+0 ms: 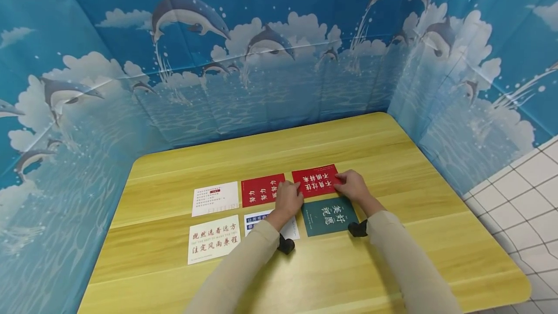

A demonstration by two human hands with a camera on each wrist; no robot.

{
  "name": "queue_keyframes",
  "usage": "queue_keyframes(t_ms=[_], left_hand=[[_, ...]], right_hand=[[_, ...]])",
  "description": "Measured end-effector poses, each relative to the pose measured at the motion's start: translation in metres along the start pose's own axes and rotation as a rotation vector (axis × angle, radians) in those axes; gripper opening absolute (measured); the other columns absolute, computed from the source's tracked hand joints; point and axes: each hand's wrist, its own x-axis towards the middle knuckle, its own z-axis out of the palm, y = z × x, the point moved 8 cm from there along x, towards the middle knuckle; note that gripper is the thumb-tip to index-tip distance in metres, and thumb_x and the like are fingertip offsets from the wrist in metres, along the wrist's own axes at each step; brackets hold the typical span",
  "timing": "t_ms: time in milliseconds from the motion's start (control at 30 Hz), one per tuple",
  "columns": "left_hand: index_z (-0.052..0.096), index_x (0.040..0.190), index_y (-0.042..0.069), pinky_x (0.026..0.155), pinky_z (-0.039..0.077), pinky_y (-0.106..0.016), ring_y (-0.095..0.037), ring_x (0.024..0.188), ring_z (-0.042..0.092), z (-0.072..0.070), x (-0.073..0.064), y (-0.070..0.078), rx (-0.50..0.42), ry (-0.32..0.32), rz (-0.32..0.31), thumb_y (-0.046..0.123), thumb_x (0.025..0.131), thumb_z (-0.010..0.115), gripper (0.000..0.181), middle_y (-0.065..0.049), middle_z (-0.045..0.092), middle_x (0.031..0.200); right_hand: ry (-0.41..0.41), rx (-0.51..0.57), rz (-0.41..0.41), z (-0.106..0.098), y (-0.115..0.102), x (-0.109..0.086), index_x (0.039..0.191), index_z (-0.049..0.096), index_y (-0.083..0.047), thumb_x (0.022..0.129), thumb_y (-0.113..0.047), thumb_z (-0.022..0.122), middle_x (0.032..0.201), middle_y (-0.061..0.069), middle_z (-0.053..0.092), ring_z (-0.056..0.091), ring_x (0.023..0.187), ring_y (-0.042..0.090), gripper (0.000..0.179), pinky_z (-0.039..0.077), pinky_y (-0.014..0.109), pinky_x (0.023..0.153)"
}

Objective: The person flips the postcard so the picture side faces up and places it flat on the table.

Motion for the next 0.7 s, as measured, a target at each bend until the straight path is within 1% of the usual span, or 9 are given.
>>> queue_keyframes(t_ms=[100, 267, 433, 533, 700], left_hand=[[0.063, 0.119, 0.010, 0.078, 0.039, -0.028, -0.019, 0.086, 0.046, 0.001, 0.001, 0.000, 0.046, -0.002, -0.009, 0.018, 0.085, 0.062, 0.035, -0.006, 0.060, 0.095], [0.062, 0.122, 0.013, 0.077, 0.039, -0.027, -0.018, 0.086, 0.043, 0.004, -0.001, -0.004, 0.072, -0.028, -0.042, 0.022, 0.085, 0.064, 0.038, -0.006, 0.058, 0.097], [0.061, 0.122, 0.013, 0.076, 0.039, -0.027, -0.019, 0.086, 0.041, 0.005, -0.001, -0.005, 0.101, -0.029, -0.044, 0.024, 0.085, 0.063, 0.038, -0.007, 0.057, 0.098], [0.063, 0.120, 0.013, 0.076, 0.038, -0.028, -0.019, 0.086, 0.040, 0.005, -0.001, -0.006, 0.125, -0.031, -0.051, 0.026, 0.086, 0.063, 0.036, -0.006, 0.055, 0.096], [0.068, 0.112, 0.015, 0.073, 0.038, -0.029, -0.019, 0.084, 0.040, 0.006, -0.002, -0.007, 0.188, -0.033, -0.063, 0.029, 0.086, 0.062, 0.030, -0.005, 0.053, 0.091]], right_hand=[[0.018, -0.021, -0.003, 0.001, -0.001, -0.001, 0.117, 0.054, 0.014, 0.085, -0.011, 0.064, 0.110, 0.029, 0.049, 0.047, 0.095, 0.038, 0.042, 0.045, 0.049, 0.080], [0.028, -0.027, 0.001, 0.006, -0.001, -0.001, 0.118, 0.053, 0.013, 0.085, -0.010, 0.064, 0.110, 0.028, 0.050, 0.047, 0.096, 0.037, 0.042, 0.044, 0.049, 0.081], [0.035, -0.030, 0.004, 0.010, -0.001, 0.000, 0.118, 0.054, 0.013, 0.085, -0.009, 0.065, 0.111, 0.028, 0.050, 0.047, 0.098, 0.037, 0.041, 0.043, 0.050, 0.084], [0.037, -0.038, 0.019, 0.011, -0.002, 0.000, 0.117, 0.055, 0.013, 0.085, -0.009, 0.065, 0.112, 0.029, 0.050, 0.048, 0.099, 0.037, 0.040, 0.043, 0.050, 0.084], [0.041, -0.048, 0.048, 0.011, -0.003, -0.001, 0.112, 0.057, 0.014, 0.084, -0.008, 0.065, 0.110, 0.029, 0.051, 0.050, 0.095, 0.036, 0.036, 0.044, 0.049, 0.083]])
